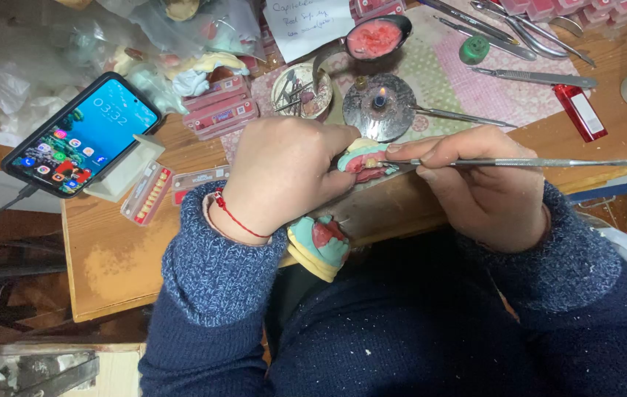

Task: Shaping and applying dental wax to casts and using specialized tools to prepare dental prosthetics.

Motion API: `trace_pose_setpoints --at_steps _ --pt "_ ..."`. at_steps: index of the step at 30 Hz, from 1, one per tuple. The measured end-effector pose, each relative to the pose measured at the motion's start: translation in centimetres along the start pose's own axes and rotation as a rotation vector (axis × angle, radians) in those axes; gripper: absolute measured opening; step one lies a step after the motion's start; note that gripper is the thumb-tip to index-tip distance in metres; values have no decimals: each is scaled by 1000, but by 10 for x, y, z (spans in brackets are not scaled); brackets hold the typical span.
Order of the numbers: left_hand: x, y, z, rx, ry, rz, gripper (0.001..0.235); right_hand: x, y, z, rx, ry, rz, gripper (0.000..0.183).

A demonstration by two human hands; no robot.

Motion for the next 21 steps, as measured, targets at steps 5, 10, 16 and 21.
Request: trace_pose_setpoints --at_steps 5,10,16,21 --pt "0 0 1 -8 -4 -5 30 3 -1 -2 31 2 -17 17" --pt "-1 0 0 1 -3 -13 30 7 -2 -5 66 32 175 19" --pt "-1 -1 1 -2 -8 -18 31 1 0 0 9 -8 27 20" --pt "-1 -1 0 10 20 -9 32 11 -7 -6 137 -8 122 21"
Point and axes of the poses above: each hand's wrist, its own z-axis towards the middle knuckle, its own y-axis out of the palm, x = y × z, the point moved 6 cm from there along z, towards the middle knuckle, and after that the axes turned 7 degrees about -x, right-handed, at the moved point
